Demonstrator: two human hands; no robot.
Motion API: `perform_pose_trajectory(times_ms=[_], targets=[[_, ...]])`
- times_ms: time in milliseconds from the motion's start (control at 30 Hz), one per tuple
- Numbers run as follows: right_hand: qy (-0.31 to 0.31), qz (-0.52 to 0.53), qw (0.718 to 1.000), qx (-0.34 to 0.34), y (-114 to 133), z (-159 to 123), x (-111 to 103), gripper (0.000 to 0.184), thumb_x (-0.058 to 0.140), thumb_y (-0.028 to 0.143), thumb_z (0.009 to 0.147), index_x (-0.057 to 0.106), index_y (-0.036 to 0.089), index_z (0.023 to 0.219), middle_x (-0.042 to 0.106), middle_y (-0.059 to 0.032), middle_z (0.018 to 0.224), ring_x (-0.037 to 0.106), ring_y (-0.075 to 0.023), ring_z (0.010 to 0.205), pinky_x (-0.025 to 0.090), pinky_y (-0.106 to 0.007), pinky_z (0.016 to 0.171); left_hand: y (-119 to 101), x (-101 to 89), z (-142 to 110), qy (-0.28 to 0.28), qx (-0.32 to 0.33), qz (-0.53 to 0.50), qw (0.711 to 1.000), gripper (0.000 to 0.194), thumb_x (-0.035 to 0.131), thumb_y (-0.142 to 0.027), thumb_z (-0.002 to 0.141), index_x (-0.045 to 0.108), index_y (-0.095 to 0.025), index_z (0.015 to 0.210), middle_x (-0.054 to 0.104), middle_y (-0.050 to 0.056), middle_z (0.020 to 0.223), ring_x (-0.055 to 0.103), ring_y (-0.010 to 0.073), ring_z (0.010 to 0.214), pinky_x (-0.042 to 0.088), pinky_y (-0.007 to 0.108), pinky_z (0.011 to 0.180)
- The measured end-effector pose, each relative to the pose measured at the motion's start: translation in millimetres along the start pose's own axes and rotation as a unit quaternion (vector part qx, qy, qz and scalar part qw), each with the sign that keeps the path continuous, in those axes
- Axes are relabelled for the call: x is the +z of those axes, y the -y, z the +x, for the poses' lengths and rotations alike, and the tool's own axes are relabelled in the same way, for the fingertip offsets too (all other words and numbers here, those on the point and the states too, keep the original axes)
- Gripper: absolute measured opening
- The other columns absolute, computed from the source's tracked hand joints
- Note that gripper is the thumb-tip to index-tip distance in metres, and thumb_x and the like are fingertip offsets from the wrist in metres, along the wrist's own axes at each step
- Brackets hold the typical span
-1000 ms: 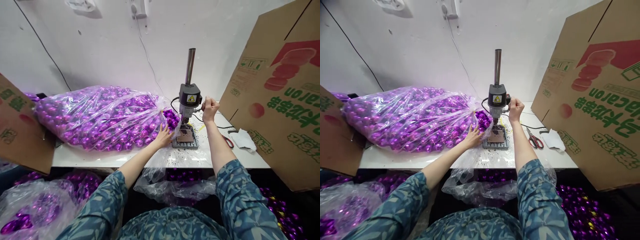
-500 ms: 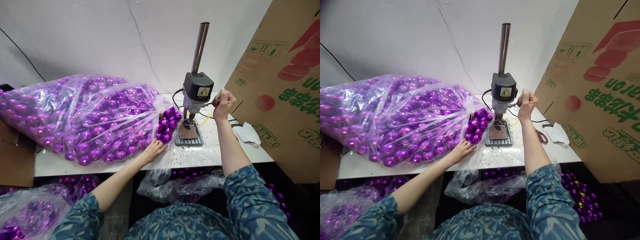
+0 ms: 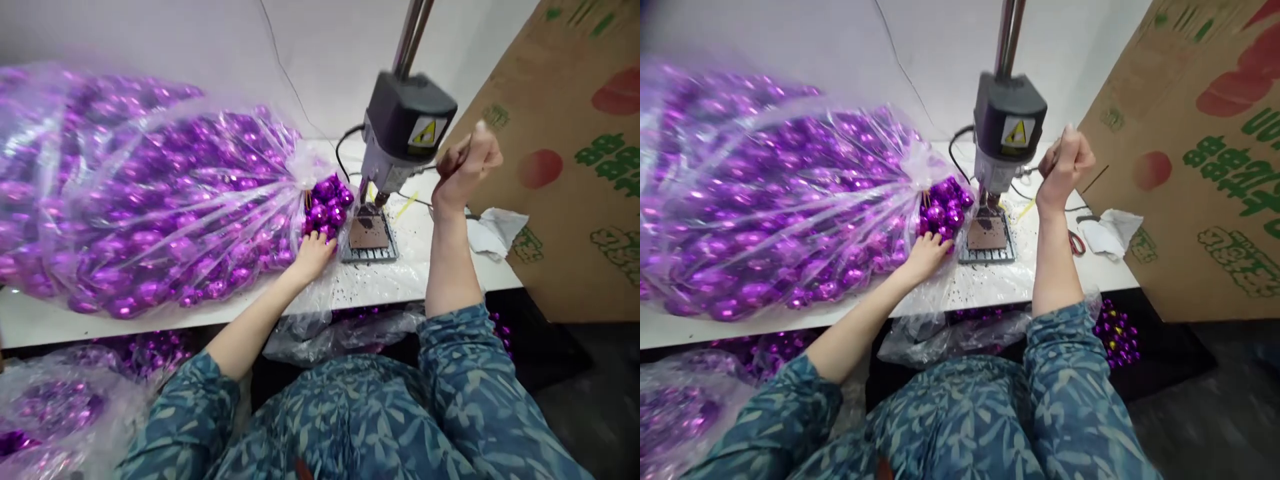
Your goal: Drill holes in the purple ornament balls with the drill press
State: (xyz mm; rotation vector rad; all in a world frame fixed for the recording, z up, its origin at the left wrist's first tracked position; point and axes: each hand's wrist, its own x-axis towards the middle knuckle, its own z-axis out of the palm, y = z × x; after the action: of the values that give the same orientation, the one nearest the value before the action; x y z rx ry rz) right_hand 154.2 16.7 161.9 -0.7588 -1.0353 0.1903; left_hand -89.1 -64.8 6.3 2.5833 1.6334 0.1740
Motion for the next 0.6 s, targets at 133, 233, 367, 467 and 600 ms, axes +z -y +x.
perform_pose_trajectory(times_ms=[133,233,367,467,600], targets=[[0.009,-0.042,0.999,-0.009,-7.4,0.2,2.0,0.075,0.035,0.100,0.068,0.013,0.029,0.065,0.019,0.0080,0.050,0.015,-0.0066,0.043,0.022,-0.032,0.041,12.2,17.2,-3.8,-0.057,0.020,-0.087,0.994,0.033,0.060,-0.017,0.098,0.070,-0.022,0.128,0.059,0.020,0.137,0.062,0.0398,0.121,0.050,0.056,0.103],[0.015,-0.025,0.999,-0.026,-8.7,0.4,3.5,0.071,0.042,0.095,0.065,0.014,0.030,0.066,0.018,0.0084,0.050,0.014,-0.0066,0.042,0.020,-0.033,0.040,19.9,18.4,-8.6,-0.128,0.008,-0.201,0.971,0.030,0.069,-0.027,0.096,0.070,-0.021,0.126,0.054,0.016,0.134,0.065,0.0320,0.113,0.054,0.049,0.099],[0.020,-0.028,0.999,-0.020,-9.8,0.5,2.4,0.069,0.040,0.094,0.068,0.016,0.030,0.067,0.020,0.0074,0.051,0.014,-0.0086,0.044,0.021,-0.034,0.043,14.9,0.1,-12.2,-0.230,-0.028,-0.395,0.889,0.042,0.083,-0.045,0.089,0.072,-0.023,0.121,0.056,0.010,0.129,0.062,0.0286,0.122,0.055,0.047,0.106],[0.027,-0.019,0.999,-0.013,-11.7,-0.6,-0.5,0.071,0.045,0.094,0.071,0.017,0.029,0.066,0.022,0.0061,0.052,0.014,-0.0104,0.047,0.020,-0.035,0.046,-0.3,-16.7,-14.8,-0.221,-0.077,-0.620,0.749,0.049,0.074,-0.057,0.094,0.067,-0.026,0.132,0.064,0.010,0.124,0.068,0.0277,0.117,0.060,0.046,0.099],[0.037,-0.022,0.999,-0.016,-11.4,-4.0,-4.3,0.070,0.047,0.091,0.079,0.021,0.028,0.065,0.026,0.0047,0.052,0.018,-0.0105,0.049,0.023,-0.035,0.049,-26.2,-23.5,-15.7,-0.073,-0.112,-0.809,0.572,0.042,0.059,-0.054,0.104,0.064,-0.029,0.138,0.071,0.012,0.128,0.073,0.0278,0.110,0.065,0.047,0.091]])
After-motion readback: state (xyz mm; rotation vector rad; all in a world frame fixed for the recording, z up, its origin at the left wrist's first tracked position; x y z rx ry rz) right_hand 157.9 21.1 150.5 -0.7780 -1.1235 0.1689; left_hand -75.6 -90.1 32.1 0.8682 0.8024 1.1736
